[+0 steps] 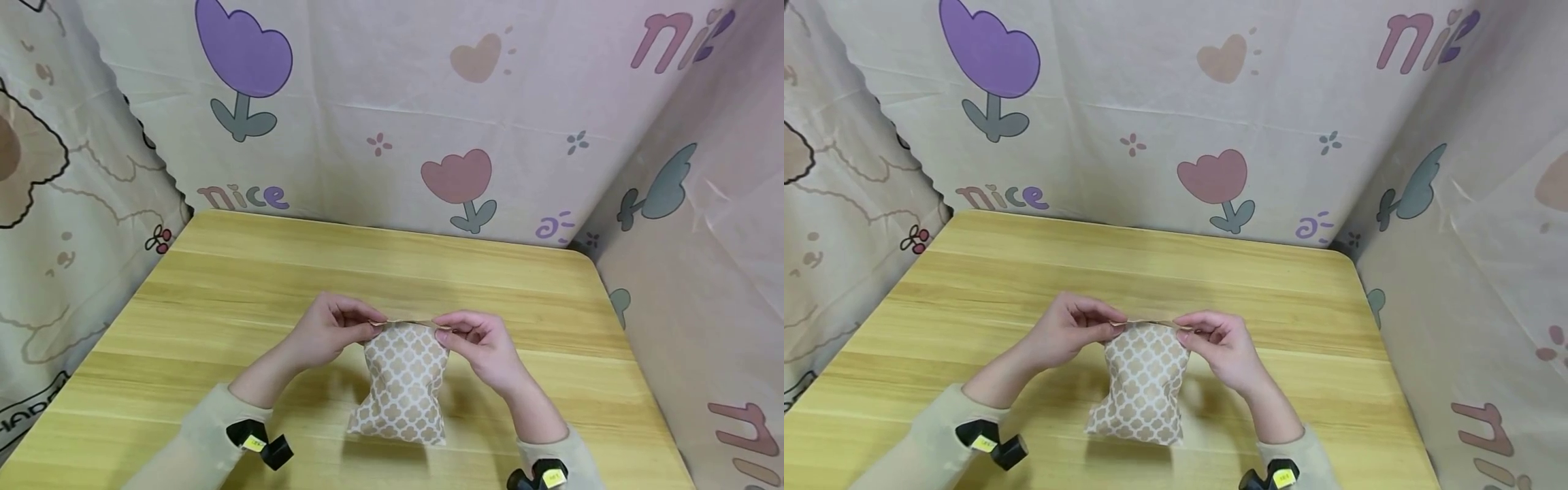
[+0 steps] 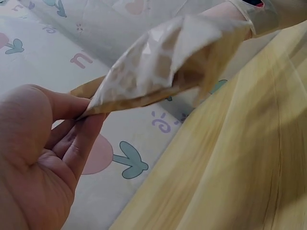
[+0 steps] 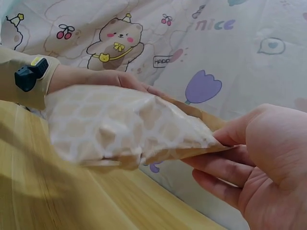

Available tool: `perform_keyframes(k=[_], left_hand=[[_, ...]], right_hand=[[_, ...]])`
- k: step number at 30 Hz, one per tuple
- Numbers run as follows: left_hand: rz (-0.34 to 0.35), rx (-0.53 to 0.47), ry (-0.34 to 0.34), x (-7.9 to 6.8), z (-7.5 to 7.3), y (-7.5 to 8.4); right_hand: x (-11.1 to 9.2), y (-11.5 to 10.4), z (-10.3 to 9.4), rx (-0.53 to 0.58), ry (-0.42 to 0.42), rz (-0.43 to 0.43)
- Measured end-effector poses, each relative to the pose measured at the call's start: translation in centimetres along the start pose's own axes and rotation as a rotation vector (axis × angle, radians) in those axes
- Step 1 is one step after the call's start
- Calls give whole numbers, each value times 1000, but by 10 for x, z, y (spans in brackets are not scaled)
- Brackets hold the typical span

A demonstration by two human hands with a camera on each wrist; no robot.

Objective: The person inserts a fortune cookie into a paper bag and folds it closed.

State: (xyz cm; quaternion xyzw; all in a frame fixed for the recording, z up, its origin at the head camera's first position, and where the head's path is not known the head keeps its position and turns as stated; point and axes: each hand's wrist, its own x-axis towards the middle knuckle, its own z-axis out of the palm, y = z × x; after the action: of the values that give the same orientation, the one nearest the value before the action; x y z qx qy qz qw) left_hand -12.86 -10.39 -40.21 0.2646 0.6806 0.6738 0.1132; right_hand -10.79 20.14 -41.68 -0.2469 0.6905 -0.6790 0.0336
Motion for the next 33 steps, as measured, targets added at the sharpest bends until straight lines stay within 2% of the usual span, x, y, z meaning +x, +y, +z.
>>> perform_keyframes(k=[8, 14, 19, 22, 25, 29, 33], left_hand=[[-7, -83, -17, -4, -3, -1], [12, -64, -37, -4, -4, -2], [33, -64, -45, -2, -4, -3], [32, -41, -24, -2, -2, -2], [9, 20, 27, -2, 1, -2], [-32, 83, 87, -1, 5, -3], [-34, 85, 93, -1, 7, -1]], right_hand=[[-2, 4, -1, 70, -4, -25], [-2, 4, -1, 84, 9, -16], [-4, 4, -2, 109, -17, -30], [-4, 2, -2, 137, -29, -36], [-5, 2, -1, 139, -15, -22], [-4, 1, 3, 64, 34, 4], [-4, 3, 4, -11, 53, -21]])
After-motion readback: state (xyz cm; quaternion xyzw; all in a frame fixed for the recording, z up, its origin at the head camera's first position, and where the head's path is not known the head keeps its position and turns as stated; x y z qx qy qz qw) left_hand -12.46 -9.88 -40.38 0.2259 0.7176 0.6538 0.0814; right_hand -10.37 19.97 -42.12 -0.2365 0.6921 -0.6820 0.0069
